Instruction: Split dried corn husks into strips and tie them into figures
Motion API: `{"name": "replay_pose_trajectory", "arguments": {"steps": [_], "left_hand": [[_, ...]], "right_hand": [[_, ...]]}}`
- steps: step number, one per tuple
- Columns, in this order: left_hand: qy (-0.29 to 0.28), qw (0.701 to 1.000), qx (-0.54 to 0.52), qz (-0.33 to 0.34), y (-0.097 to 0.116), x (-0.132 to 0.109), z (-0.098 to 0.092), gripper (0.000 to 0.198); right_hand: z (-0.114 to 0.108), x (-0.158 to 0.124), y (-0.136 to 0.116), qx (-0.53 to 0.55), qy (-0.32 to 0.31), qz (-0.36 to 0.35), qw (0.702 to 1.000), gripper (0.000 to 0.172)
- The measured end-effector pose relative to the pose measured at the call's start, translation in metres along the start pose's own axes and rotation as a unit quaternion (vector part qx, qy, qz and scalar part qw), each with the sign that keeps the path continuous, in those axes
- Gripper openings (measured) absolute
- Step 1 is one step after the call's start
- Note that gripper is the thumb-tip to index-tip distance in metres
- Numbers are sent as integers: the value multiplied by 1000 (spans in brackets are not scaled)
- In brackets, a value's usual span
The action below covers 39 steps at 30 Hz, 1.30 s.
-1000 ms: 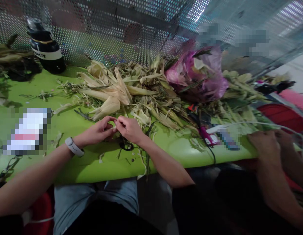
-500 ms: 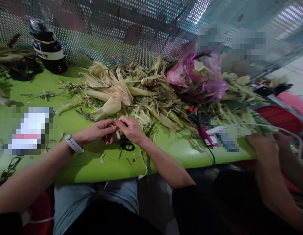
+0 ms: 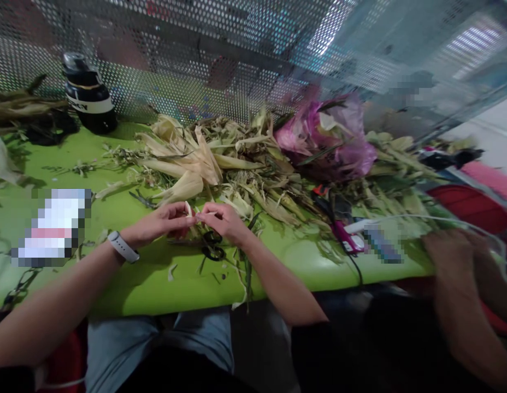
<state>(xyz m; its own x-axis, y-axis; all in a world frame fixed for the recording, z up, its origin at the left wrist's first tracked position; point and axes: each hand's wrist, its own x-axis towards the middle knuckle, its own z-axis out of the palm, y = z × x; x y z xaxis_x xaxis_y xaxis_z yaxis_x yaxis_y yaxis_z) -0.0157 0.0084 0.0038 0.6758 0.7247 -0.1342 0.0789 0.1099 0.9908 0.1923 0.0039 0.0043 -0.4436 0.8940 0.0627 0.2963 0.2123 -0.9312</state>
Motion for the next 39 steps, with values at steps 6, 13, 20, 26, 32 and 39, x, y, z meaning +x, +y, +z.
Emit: {"name": "replay_pose_trajectory", "arguments": {"steps": [6, 13, 20, 26, 32, 39], "left_hand": [[-48, 995, 87, 4, -4, 3, -1, 31], [1, 997, 76, 18, -2, 1, -3, 32], [48, 997, 63, -1, 2, 1, -8, 34], [39, 994, 99, 12, -4, 3, -11, 29], [78, 992, 96, 18, -8, 3, -10, 25], [194, 978, 42, 62, 2, 0, -7, 34]], "right_hand": [[13, 2, 7, -12, 28, -4, 1000, 30], [15, 7, 13, 113, 42, 44, 992, 34], [3, 9, 12, 49, 20, 39, 998, 31], [4, 11, 13, 5, -25, 48, 999, 24], [9, 12, 18, -57, -7, 8, 998, 23], [5, 13, 27, -333, 134, -245, 900, 21]]}}
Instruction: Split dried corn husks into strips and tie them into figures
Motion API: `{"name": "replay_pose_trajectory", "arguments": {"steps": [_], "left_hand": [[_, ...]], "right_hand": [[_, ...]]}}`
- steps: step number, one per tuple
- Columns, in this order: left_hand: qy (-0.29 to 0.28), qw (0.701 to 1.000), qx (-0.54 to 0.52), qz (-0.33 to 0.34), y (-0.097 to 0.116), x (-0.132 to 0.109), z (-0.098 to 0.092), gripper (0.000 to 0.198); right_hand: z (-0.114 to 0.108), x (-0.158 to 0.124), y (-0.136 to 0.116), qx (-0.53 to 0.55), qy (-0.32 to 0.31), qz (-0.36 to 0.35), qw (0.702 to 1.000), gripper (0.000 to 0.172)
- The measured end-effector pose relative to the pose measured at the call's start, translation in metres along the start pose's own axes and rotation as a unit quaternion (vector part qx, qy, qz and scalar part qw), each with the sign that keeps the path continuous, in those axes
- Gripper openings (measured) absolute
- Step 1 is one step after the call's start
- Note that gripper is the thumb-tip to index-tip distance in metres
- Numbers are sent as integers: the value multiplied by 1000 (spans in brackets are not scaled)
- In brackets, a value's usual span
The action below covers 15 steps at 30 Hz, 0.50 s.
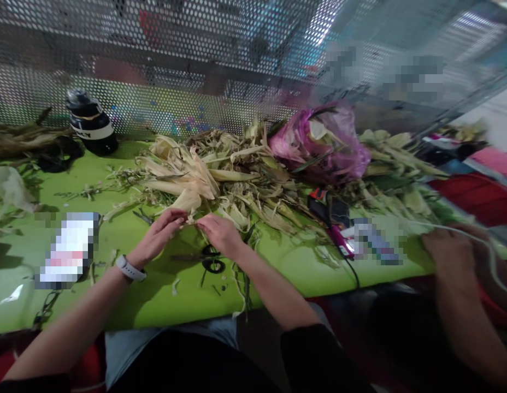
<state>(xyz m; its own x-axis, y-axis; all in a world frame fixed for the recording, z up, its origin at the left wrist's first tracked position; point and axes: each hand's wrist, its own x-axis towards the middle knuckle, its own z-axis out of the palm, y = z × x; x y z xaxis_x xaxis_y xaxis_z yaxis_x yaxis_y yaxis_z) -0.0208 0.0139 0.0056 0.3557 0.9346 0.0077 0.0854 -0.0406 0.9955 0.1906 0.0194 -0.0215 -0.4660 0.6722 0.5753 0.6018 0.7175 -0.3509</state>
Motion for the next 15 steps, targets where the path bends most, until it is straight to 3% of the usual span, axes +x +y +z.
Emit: {"name": "replay_pose_trajectory", "arguments": {"steps": [6, 11, 15], "left_hand": [[-21, 999, -14, -26, -2, -1, 1, 37], [-28, 999, 8, 31, -7, 1, 0, 40], [-29, 998, 36, 34, -2, 0, 1, 37]], "right_hand": [[-3, -4, 0, -83, 51, -131, 987, 22], [-3, -4, -2, -77, 63, -131, 986, 24], [2, -6, -4, -53, 100, -107, 988, 19]]}}
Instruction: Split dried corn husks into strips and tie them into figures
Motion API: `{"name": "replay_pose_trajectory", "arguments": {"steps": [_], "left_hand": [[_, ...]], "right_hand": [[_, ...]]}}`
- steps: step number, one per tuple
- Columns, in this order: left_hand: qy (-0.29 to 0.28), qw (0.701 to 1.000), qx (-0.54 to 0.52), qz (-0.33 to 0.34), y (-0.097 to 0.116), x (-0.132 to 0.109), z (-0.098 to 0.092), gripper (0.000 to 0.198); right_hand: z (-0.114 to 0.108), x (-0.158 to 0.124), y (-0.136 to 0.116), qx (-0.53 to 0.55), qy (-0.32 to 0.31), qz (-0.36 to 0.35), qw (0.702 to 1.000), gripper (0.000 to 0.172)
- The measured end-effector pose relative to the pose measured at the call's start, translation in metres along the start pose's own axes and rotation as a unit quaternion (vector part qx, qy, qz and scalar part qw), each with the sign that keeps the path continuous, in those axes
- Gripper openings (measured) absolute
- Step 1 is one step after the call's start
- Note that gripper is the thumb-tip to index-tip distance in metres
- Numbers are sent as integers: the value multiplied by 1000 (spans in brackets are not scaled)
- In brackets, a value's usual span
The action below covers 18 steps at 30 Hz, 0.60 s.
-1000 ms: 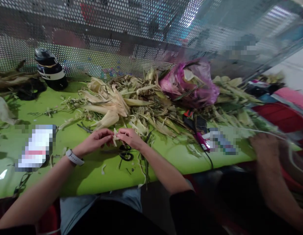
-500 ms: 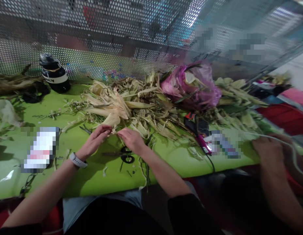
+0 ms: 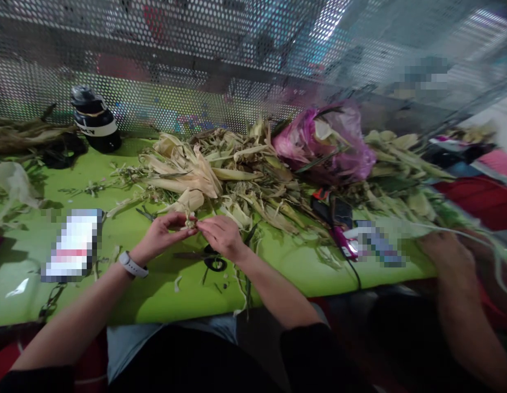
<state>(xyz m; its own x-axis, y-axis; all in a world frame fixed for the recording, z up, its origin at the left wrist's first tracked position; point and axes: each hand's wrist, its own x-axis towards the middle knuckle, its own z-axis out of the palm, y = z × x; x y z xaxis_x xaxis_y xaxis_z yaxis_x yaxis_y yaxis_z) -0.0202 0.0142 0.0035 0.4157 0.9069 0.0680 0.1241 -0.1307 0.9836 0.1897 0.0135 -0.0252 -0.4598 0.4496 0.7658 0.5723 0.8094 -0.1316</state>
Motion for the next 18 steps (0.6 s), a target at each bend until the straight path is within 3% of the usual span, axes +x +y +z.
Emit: {"name": "replay_pose_trajectory", "arguments": {"steps": [5, 10, 18], "left_hand": [[0, 1000, 9, -1, 4, 0, -1, 39], [-33, 999, 22, 2, -3, 2, -3, 37], [-52, 998, 16, -6, -5, 3, -1, 34]], "right_hand": [[2, -4, -2, 13, -21, 62, 998, 14], [2, -5, -5, -15, -16, 53, 998, 14], [9, -6, -7, 47, -20, 108, 993, 13]]}}
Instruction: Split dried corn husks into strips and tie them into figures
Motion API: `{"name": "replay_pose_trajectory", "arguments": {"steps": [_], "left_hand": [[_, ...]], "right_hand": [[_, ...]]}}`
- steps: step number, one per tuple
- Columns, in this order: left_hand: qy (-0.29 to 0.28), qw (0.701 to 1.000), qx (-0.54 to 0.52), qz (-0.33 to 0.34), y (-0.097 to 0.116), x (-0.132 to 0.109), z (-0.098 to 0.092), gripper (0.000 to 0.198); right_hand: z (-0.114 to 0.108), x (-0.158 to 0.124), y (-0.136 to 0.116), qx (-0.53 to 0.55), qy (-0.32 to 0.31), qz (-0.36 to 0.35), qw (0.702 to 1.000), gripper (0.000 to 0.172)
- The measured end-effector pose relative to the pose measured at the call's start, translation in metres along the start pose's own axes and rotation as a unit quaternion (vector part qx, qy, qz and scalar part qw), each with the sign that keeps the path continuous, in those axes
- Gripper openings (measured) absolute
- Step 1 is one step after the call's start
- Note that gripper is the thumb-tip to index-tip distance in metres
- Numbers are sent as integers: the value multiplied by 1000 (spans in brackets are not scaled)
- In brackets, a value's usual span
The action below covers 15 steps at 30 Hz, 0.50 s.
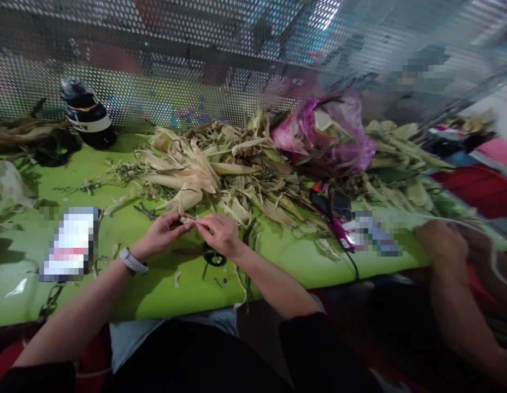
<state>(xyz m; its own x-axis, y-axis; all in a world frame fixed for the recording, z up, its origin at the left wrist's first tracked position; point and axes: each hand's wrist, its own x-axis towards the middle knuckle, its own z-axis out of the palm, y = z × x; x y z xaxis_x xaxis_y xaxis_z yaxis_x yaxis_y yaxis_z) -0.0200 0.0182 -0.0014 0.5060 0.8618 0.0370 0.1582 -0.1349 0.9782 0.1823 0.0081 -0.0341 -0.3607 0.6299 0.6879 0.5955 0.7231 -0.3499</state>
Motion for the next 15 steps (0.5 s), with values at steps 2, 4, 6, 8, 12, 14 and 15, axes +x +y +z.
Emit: {"name": "replay_pose_trajectory", "arguments": {"steps": [2, 4, 6, 8, 12, 14, 15], "left_hand": [[8, 999, -32, -16, 0, 0, 1, 33], [23, 995, -97, -32, -2, 1, 0, 33], [40, 982, -177, -49, -5, 2, 0, 33], [67, 968, -232, -63, -9, 3, -1, 33], [171, 958, -226, -32, -10, 4, -4, 26], [219, 956, -194, 14, -9, 4, -6, 28], [234, 955, -178, 34, -8, 4, -8, 30]], "right_hand": [[0, 1, 0, 14, -1, 24, 1000, 15], [-1, 2, 1, 32, 1, 44, 999, 18], [-4, 4, 1, 48, 2, 52, 998, 20], [-6, 6, -1, 61, 3, 53, 997, 20], [-11, 11, -7, 93, 33, 80, 992, 14], [-14, 14, -9, 130, 53, 124, 982, 16], [-15, 15, -10, 156, 58, 155, 974, 18]]}}
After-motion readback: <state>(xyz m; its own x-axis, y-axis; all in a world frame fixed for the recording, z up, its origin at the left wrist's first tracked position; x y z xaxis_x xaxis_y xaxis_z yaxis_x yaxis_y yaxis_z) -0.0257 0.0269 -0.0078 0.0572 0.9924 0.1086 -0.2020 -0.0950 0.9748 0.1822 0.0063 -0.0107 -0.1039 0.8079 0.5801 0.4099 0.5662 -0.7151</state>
